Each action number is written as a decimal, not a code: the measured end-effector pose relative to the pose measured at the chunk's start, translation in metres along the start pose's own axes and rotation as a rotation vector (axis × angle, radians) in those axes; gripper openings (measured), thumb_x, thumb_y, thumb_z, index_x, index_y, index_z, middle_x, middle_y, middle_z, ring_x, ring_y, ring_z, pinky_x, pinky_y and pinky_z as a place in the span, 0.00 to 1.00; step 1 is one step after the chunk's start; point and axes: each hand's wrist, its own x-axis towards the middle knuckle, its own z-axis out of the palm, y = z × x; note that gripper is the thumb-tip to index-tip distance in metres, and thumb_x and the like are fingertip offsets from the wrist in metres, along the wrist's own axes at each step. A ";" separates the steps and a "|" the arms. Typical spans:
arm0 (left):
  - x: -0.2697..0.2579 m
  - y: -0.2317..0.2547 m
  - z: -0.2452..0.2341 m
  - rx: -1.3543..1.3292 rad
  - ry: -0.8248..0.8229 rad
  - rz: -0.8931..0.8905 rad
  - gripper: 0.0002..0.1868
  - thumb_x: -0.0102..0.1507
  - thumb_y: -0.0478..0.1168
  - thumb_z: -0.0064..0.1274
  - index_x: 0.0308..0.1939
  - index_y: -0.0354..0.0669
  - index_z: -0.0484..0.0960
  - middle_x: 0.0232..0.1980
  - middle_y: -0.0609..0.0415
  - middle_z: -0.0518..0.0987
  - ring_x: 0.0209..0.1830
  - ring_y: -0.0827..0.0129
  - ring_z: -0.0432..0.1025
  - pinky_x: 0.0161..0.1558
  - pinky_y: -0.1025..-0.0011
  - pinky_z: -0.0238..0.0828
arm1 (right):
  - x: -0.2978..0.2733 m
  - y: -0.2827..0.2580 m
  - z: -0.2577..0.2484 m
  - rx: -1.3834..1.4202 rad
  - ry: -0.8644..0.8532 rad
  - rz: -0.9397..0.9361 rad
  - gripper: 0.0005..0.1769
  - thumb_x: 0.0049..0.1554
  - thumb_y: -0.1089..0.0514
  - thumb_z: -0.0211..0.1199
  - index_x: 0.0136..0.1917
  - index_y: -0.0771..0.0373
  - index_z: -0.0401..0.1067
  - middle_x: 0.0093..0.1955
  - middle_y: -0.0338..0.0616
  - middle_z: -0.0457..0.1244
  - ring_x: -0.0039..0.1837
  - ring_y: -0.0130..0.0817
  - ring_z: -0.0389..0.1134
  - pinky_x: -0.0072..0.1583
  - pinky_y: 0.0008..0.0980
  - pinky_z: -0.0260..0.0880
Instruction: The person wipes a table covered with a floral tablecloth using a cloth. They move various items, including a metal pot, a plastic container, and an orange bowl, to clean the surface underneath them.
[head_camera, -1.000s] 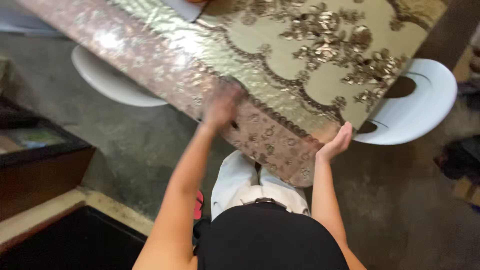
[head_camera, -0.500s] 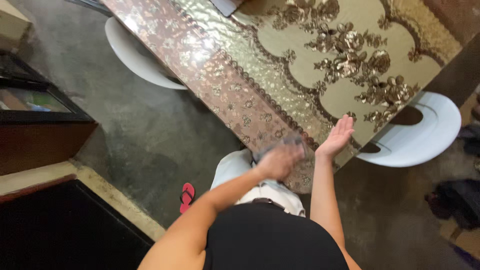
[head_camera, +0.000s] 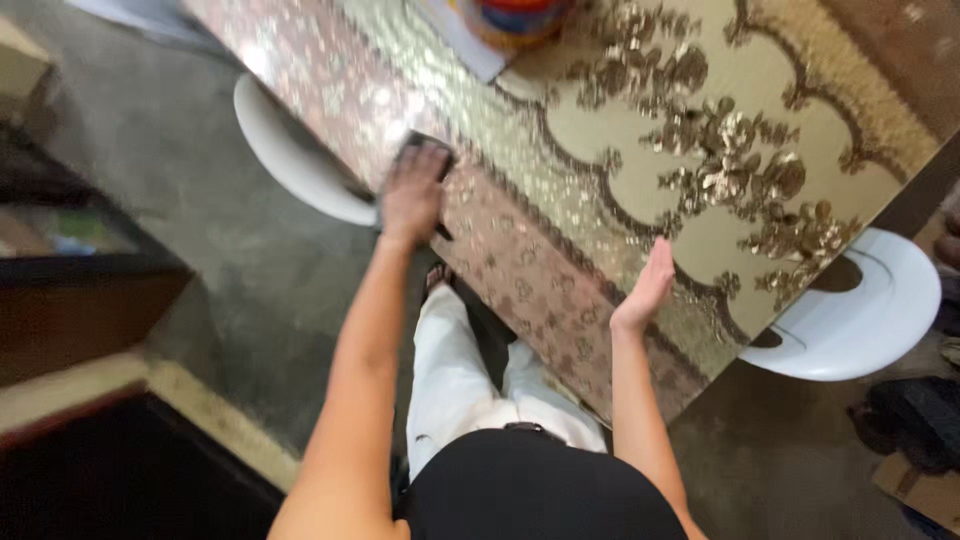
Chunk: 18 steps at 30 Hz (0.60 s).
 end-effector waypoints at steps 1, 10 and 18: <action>0.019 -0.028 -0.004 0.008 -0.051 -0.080 0.31 0.71 0.44 0.41 0.80 0.52 0.64 0.83 0.53 0.61 0.81 0.52 0.54 0.81 0.54 0.49 | 0.008 0.005 0.010 -0.024 0.034 -0.003 0.45 0.70 0.33 0.36 0.82 0.73 0.48 0.85 0.59 0.46 0.87 0.48 0.43 0.85 0.44 0.36; 0.110 -0.154 -0.035 0.190 0.170 -0.200 0.30 0.74 0.46 0.31 0.81 0.45 0.55 0.82 0.47 0.53 0.80 0.48 0.45 0.74 0.44 0.40 | -0.030 -0.017 0.130 -0.183 0.165 -0.003 0.47 0.69 0.30 0.35 0.83 0.71 0.46 0.87 0.58 0.43 0.88 0.45 0.42 0.85 0.43 0.36; -0.099 0.054 0.056 -0.636 -0.323 0.472 0.29 0.62 0.36 0.43 0.68 0.49 0.75 0.75 0.50 0.71 0.74 0.52 0.64 0.75 0.49 0.53 | -0.053 -0.004 0.176 -0.111 0.135 -0.061 0.43 0.71 0.35 0.39 0.81 0.73 0.51 0.85 0.58 0.47 0.87 0.46 0.44 0.85 0.44 0.36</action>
